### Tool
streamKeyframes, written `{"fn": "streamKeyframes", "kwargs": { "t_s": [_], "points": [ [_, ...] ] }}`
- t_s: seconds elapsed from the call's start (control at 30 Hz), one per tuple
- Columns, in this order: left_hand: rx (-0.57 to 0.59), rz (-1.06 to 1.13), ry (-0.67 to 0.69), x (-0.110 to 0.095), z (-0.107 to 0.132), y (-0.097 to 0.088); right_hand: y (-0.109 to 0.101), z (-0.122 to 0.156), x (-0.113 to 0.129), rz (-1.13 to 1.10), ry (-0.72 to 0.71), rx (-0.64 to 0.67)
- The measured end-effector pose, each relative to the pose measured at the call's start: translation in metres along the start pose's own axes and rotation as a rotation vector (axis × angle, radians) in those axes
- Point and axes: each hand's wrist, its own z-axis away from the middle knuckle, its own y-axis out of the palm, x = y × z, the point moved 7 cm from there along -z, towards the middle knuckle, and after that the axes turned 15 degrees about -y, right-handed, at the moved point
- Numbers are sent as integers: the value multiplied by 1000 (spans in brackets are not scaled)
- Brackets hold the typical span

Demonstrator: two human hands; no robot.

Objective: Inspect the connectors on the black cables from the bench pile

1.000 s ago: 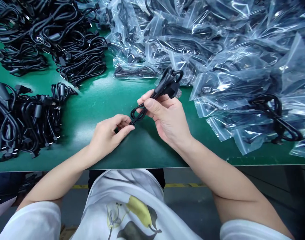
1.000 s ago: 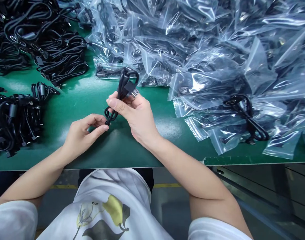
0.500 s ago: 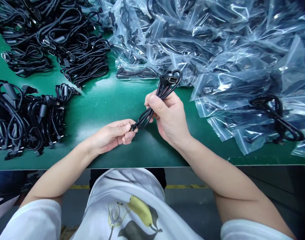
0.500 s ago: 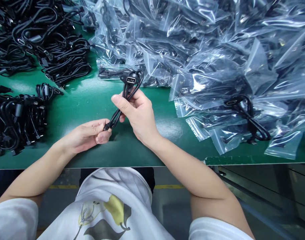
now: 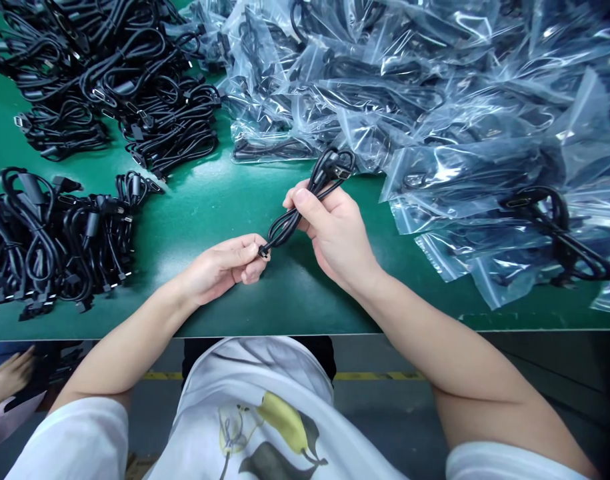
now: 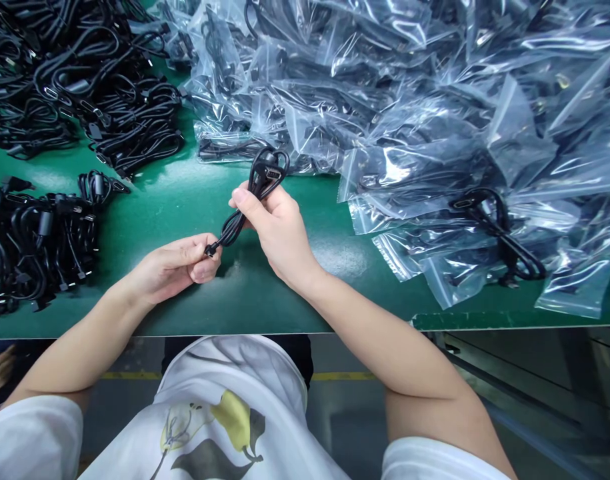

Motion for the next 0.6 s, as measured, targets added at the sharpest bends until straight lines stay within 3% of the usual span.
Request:
{"fn": "streamKeyframes", "kwargs": {
  "t_s": [0.3,0.43,0.5,0.6],
  "points": [
    [-16,-35,23,-1,1,-2,2,0,-1,-79,22,-6],
    [-38,-148,49,-3,3,-3,1,-1,-3,-65,42,-9],
    [-119,-279,111,-8,6,-6,1,-2,-2,-29,19,12],
    [-335,-405,301,-23,15,-16,5,0,0,10,-19,85]
  ]
}}
